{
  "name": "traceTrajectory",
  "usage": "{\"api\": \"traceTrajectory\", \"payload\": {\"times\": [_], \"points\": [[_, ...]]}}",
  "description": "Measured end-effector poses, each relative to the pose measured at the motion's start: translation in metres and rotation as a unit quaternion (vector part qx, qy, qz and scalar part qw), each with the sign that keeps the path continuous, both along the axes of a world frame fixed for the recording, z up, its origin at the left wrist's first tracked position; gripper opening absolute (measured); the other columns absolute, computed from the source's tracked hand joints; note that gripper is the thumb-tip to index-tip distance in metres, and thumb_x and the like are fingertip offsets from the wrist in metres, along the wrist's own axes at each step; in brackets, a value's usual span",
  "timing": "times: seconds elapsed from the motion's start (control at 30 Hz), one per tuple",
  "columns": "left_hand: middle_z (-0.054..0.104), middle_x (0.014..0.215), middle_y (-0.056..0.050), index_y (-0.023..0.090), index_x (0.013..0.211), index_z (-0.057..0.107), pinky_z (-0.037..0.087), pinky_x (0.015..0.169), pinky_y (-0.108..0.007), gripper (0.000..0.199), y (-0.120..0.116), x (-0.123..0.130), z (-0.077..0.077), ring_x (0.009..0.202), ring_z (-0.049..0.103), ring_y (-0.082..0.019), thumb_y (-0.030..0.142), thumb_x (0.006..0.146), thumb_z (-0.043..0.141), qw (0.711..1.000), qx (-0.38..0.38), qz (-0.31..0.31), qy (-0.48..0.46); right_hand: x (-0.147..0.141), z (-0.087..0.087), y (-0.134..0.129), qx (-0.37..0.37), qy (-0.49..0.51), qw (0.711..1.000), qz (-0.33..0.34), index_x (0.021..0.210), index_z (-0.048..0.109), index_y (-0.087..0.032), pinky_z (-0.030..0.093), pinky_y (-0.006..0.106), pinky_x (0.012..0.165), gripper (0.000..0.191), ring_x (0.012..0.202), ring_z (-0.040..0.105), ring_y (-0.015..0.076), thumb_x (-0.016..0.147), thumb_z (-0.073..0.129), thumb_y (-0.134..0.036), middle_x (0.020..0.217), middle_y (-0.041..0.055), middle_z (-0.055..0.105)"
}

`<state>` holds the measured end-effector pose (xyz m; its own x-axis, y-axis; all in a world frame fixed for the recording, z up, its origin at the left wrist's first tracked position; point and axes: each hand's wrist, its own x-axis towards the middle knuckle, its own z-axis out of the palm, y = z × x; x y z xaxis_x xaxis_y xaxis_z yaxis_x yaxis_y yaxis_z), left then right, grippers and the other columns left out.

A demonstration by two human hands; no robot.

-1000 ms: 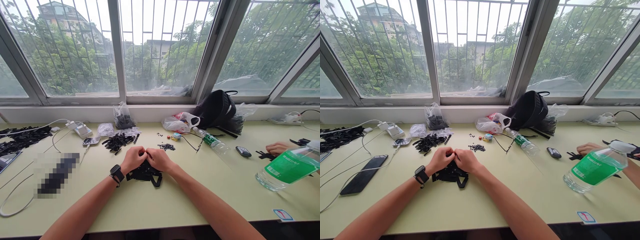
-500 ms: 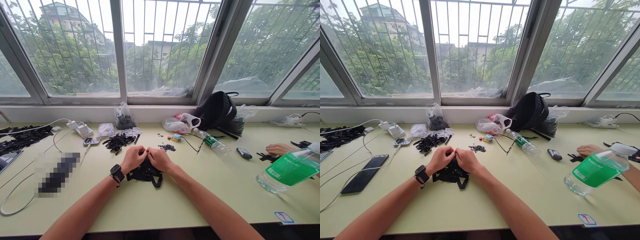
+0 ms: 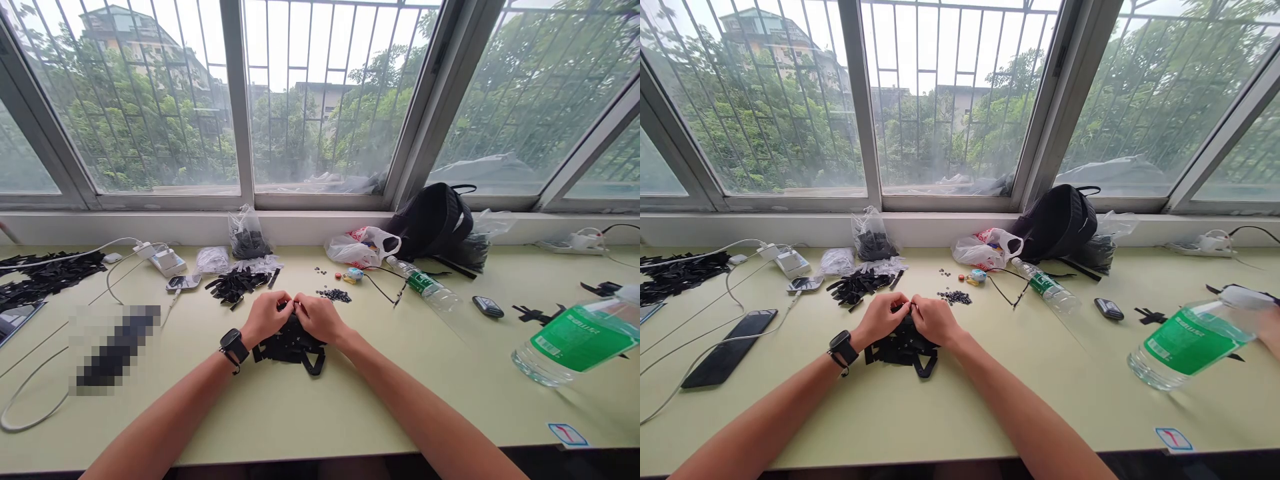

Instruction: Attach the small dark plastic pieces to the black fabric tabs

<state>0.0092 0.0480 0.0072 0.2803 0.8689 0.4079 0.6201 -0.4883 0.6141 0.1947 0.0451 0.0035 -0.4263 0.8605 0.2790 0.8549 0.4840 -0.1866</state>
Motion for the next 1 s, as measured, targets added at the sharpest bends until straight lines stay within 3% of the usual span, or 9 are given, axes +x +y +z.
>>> {"api": "traceTrajectory", "payload": {"times": [1.0], "points": [[0.068,0.072,-0.002,0.020,0.073,0.064,0.031,0.059,-0.027,0.023,-0.0010,0.0008,-0.0020,0.064,0.055,-0.016,0.035,0.089,0.057,0.999,0.010,0.031,0.038,0.0009,-0.0010,-0.0008,-0.021,0.005,1.000,0.023,0.100,0.059,-0.020,0.025,0.026,0.064,0.021,0.067,0.056,0.0144,0.103,0.039,-0.026,0.084,0.0034,0.068]]}}
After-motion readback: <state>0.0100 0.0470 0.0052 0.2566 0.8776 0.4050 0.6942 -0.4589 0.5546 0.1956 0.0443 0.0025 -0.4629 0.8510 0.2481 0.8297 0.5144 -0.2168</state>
